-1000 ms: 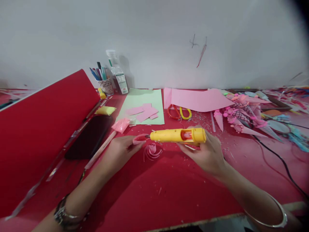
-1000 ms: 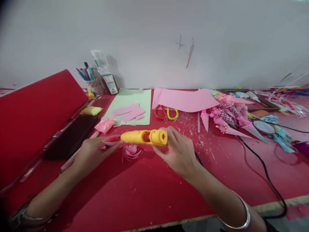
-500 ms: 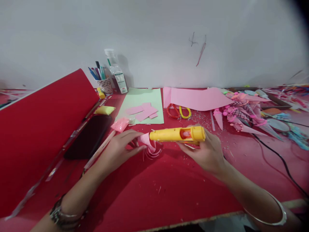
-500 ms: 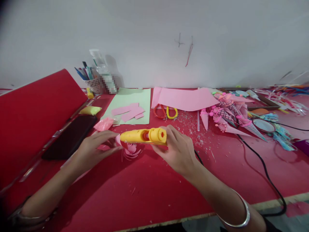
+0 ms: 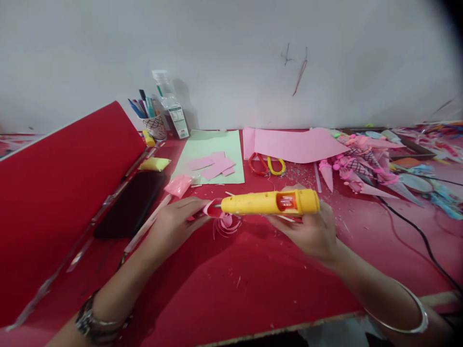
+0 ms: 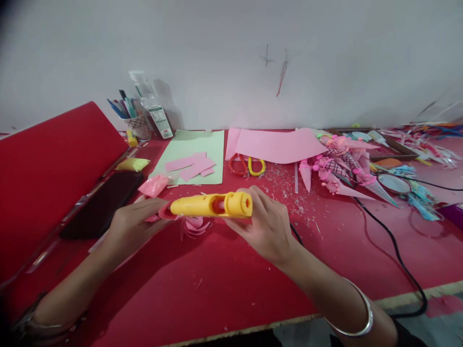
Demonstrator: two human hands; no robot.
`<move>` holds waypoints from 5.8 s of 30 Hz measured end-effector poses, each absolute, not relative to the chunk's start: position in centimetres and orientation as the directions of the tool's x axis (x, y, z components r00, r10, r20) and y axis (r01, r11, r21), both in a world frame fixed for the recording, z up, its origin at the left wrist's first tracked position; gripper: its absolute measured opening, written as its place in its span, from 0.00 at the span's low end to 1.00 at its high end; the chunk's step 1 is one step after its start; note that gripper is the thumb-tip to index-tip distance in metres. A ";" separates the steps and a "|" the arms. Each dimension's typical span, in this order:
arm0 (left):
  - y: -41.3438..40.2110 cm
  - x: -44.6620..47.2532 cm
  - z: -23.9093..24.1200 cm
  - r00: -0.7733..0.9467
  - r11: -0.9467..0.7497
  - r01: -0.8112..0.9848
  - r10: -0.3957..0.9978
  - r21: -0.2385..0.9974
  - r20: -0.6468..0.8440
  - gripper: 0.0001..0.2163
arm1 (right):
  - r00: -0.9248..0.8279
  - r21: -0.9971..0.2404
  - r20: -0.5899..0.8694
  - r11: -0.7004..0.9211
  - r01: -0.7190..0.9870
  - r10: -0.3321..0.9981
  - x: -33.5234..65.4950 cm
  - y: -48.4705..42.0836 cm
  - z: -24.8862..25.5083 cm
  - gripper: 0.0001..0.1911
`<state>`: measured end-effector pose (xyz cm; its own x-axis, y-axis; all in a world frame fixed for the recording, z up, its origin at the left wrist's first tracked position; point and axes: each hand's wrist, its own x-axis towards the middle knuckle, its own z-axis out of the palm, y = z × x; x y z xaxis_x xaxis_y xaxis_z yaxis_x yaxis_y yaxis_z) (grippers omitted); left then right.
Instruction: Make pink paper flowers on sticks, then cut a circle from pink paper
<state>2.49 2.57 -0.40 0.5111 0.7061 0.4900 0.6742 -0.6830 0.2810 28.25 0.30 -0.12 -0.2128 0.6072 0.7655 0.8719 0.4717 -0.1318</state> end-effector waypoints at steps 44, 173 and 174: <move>2.0 2.9 0.1 0.529 -0.669 0.713 0.710 0.209 0.465 0.11 | -0.299 -0.092 0.675 0.479 0.873 0.674 28.5 0.6 -0.1 0.08; 3.4 0.7 -0.4 0.575 -0.655 0.749 0.718 0.102 0.393 0.09 | -0.382 0.074 0.608 0.429 0.900 0.696 28.5 0.5 1.0 0.12; 3.5 0.6 -0.4 0.582 -0.661 0.743 0.714 0.101 0.389 0.09 | -0.376 0.076 0.628 0.426 0.901 0.681 28.5 0.5 0.9 0.13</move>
<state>0.63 3.46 -0.39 0.5823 0.7138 0.3891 0.7434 -0.6612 0.1006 28.50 0.48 0.89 -0.3757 0.6814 0.6281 0.9013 0.4264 0.0765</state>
